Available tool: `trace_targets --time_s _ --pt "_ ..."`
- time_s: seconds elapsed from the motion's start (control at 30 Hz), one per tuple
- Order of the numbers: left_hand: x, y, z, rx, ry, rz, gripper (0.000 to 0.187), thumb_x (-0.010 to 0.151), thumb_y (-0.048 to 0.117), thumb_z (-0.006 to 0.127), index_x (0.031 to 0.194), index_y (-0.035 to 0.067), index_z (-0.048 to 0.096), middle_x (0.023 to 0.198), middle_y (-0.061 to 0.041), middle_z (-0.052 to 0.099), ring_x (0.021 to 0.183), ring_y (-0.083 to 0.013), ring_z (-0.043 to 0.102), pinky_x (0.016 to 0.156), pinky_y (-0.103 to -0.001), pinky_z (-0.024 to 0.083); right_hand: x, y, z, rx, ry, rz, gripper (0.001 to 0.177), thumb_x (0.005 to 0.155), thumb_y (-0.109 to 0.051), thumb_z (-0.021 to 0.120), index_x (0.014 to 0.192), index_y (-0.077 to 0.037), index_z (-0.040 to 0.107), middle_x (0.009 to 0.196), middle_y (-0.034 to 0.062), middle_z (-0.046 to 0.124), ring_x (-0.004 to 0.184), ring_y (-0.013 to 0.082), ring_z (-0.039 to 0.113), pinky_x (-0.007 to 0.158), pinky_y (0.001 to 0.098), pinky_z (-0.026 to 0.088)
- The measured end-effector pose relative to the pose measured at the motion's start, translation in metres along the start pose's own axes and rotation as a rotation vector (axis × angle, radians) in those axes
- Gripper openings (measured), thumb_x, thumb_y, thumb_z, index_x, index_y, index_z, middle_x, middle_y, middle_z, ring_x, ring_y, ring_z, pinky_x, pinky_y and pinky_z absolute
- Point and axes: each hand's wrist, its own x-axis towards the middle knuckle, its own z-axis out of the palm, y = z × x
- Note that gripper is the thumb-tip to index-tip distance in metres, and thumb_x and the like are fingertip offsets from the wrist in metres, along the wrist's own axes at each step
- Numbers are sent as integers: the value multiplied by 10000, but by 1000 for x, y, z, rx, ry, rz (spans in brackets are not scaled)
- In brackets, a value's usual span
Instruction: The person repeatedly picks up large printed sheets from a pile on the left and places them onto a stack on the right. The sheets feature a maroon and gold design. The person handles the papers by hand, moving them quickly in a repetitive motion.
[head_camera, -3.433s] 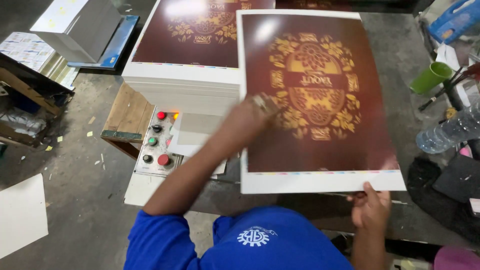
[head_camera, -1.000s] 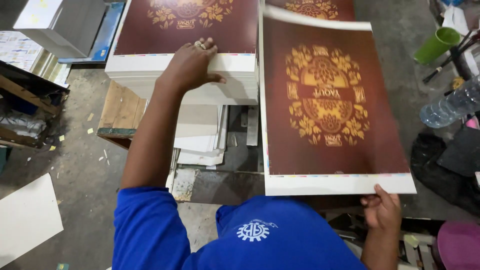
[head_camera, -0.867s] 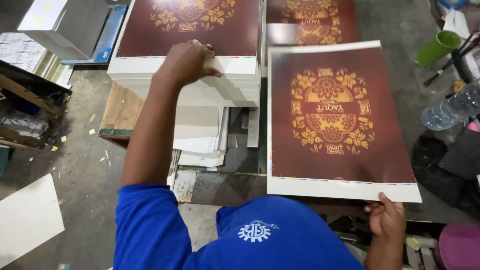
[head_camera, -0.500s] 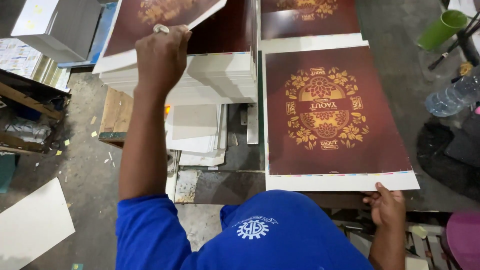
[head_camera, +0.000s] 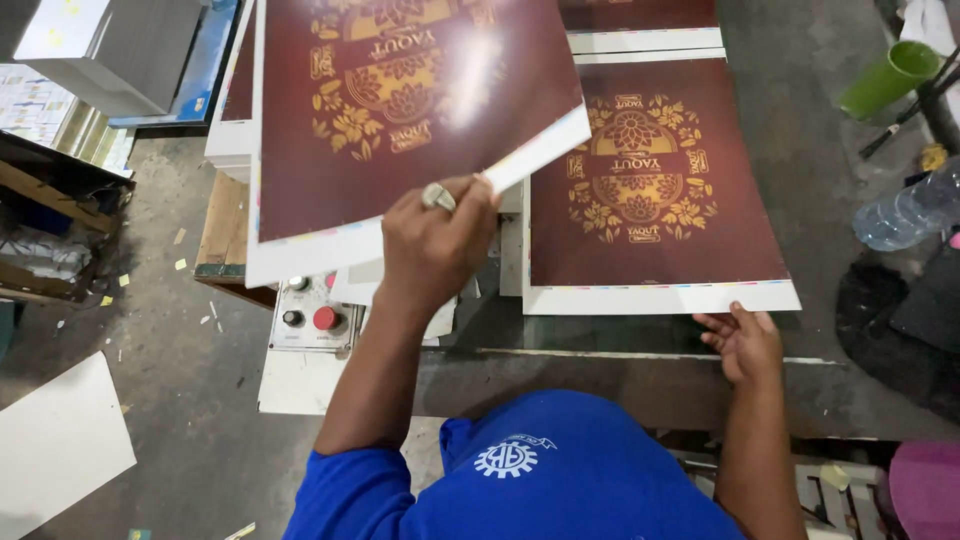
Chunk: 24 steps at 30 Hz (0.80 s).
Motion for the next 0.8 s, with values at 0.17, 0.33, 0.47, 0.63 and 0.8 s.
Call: trace_targets --time_s 0.17,0.33,0.47,0.63,0.8 --pt "6 27 -26 -156 55 8 125 970 113 765 1008 6 714 960 -106 734 807 -206 731 678 -365 591 -32 -8 28 -154 92 103 564 1058 -173 515 1576 -63 321 1153 194 723 925 269 729 642 348 551" --pt "-8 65 12 -282 -15 87 156 958 129 786 974 4 695 1001 -131 721 914 -254 745 774 -378 613 -78 -42 103 -151 -176 34 568 1047 -178 534 1576 -22 400 1204 201 710 957 263 720 660 341 550" --pt "-12 103 28 -388 -189 96 172 981 178 743 972 16 688 1044 -152 704 1042 -328 718 890 -446 587 -130 -99 185 90 -577 -41 529 990 -207 544 1471 -13 442 1209 165 700 1012 244 721 748 350 608" --pt "-14 117 19 -401 -359 194 277 901 246 681 1062 22 678 1191 -182 708 1178 -346 686 1042 -495 521 -113 -78 183 344 -483 -52 351 1060 -176 582 1345 12 501 1147 132 680 970 213 685 765 360 607" --pt "-2 71 -9 -422 -407 202 414 911 326 674 1126 -27 643 1197 -236 699 1177 -397 673 1022 -514 485 -101 -70 138 337 -307 -155 318 1042 -137 595 1339 -56 515 1079 94 667 880 184 667 641 335 577"
